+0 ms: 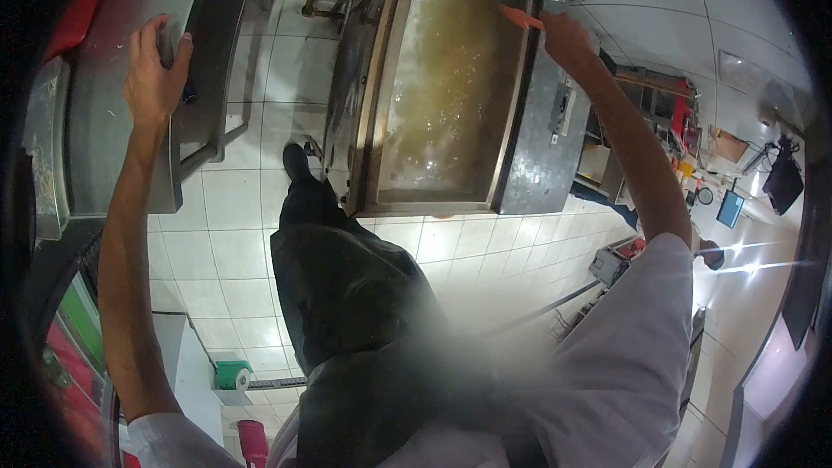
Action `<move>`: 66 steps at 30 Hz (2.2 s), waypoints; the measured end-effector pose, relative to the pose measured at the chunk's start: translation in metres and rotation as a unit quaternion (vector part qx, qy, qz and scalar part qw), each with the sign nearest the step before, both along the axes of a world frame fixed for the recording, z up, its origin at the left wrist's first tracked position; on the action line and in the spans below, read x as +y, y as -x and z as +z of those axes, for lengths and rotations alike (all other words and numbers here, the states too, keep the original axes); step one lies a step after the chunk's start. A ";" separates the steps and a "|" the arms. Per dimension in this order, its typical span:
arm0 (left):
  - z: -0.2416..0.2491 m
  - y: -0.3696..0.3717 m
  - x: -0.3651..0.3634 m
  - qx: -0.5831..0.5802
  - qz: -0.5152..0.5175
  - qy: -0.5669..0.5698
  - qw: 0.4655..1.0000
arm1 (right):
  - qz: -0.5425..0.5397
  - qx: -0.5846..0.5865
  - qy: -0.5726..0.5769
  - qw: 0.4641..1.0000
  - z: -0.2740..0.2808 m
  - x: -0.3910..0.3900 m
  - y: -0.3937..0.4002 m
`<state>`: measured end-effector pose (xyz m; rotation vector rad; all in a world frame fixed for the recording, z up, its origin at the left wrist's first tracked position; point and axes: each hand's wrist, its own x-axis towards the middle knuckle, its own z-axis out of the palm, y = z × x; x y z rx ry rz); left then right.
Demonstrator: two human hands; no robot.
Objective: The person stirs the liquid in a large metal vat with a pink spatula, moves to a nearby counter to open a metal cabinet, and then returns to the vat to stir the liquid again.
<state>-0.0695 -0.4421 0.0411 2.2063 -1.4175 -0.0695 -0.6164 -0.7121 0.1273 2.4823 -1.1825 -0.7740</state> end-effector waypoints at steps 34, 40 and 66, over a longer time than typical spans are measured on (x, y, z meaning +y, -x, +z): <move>-0.003 -0.003 0.001 -0.013 -0.016 0.046 0.999 | -0.021 0.041 -0.118 0.992 0.009 0.091 -0.013; -0.005 -0.004 0.001 -0.006 -0.014 0.067 0.998 | -0.038 0.041 -0.073 0.996 -0.004 0.060 -0.015; -0.003 -0.002 0.001 0.028 -0.009 0.061 0.998 | -0.044 0.038 -0.104 0.993 -0.026 0.059 0.011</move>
